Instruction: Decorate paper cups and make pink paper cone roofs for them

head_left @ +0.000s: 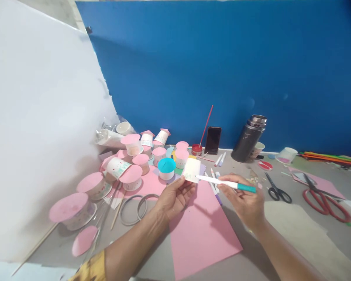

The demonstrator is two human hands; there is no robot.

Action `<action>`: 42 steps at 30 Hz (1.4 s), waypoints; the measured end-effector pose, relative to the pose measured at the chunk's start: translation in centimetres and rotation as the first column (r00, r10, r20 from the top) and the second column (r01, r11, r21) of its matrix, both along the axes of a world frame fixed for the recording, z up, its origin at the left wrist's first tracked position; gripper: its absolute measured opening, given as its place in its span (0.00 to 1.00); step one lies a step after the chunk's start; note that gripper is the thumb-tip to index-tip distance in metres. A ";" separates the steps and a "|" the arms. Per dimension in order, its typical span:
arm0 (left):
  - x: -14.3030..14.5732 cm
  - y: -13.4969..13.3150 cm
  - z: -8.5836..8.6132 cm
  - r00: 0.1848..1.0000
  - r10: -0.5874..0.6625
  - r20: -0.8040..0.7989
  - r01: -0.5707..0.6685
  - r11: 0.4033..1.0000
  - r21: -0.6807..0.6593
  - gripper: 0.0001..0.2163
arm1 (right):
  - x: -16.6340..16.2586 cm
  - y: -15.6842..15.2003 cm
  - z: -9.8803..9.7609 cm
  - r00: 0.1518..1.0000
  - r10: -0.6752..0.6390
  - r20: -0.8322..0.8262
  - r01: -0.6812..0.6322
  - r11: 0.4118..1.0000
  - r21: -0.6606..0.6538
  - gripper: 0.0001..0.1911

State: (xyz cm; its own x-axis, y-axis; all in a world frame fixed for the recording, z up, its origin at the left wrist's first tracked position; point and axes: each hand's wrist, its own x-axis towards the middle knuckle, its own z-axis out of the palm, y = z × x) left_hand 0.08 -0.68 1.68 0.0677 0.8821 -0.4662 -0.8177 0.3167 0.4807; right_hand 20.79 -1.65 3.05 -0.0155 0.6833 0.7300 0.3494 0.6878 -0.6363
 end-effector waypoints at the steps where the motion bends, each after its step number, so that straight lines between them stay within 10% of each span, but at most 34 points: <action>1: 0.0 0.0 0.0 1.000 0.005 0.005 -0.005 1.000 0.001 0.09 | -0.1 0.0 0.1 0.999 0.006 0.031 -0.007 1.000 0.016 0.03; 42: 0.3 -0.6 0.9 0.999 -0.014 0.050 0.016 0.998 -0.057 0.12 | -0.1 0.3 0.0 0.996 -0.084 0.022 0.083 0.996 0.027 0.06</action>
